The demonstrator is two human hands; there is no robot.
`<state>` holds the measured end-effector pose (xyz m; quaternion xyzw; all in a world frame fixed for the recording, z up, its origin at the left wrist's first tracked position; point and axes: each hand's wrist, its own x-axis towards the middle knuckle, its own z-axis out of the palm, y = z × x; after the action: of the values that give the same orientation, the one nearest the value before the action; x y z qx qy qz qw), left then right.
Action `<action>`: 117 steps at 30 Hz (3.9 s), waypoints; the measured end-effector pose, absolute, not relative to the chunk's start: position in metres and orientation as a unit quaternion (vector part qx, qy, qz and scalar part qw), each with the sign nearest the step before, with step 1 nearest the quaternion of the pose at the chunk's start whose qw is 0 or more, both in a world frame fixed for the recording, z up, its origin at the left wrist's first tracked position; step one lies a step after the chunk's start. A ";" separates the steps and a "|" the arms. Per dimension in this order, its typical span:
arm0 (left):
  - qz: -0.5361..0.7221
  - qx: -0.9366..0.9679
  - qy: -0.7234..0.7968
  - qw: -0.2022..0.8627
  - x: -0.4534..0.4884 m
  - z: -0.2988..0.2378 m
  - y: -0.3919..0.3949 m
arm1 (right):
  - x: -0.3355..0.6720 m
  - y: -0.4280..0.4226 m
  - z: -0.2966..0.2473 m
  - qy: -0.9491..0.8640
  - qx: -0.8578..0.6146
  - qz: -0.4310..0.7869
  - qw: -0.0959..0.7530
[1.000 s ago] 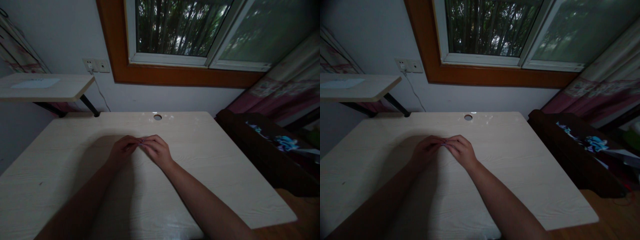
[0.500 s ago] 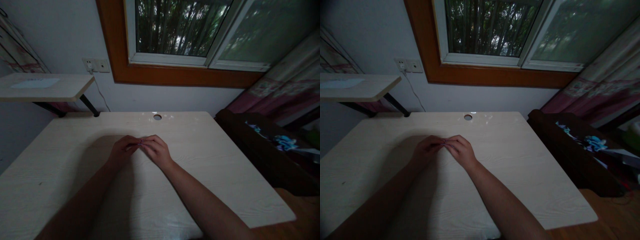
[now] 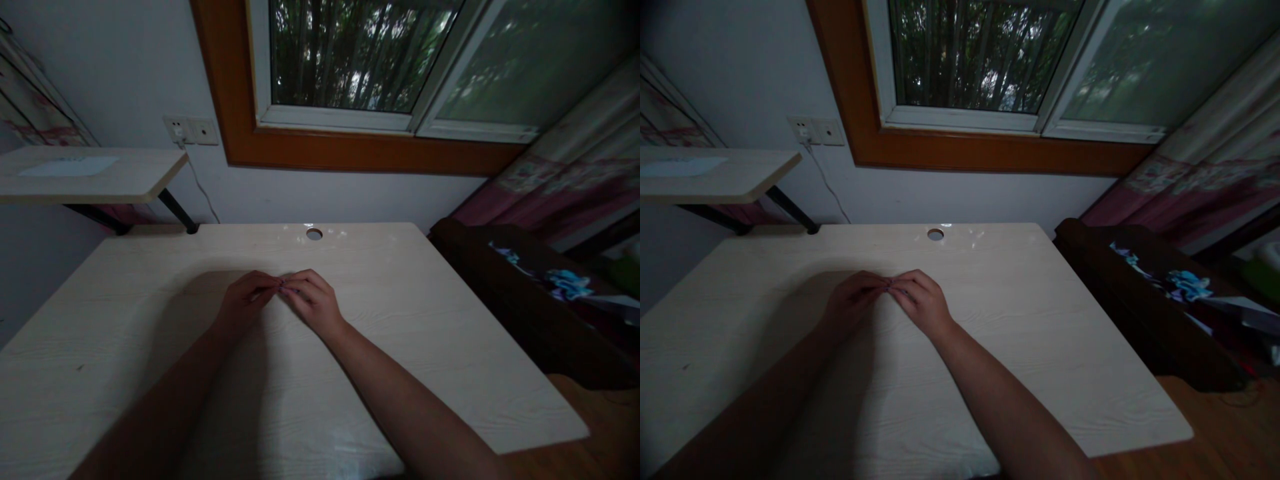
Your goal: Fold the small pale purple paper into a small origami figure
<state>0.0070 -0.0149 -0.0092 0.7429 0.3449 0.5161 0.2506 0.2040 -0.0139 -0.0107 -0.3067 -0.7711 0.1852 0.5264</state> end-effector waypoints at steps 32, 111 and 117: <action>0.499 0.729 0.387 0.266 0.008 -0.011 -0.014 | 0.203 -0.012 -0.007 -0.786 -0.324 0.205 0.484; 0.482 0.733 0.432 0.207 0.014 -0.010 -0.014 | 0.204 -0.013 -0.008 -0.775 -0.347 0.182 0.497; 0.494 0.695 0.454 0.260 0.009 -0.015 -0.011 | 0.205 -0.011 -0.009 -0.743 -0.362 0.240 0.509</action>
<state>0.0089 -0.0113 -0.0145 0.6947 0.4544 0.4935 0.2596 0.2048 -0.0109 -0.0094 -0.3617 -0.7431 0.2399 0.5094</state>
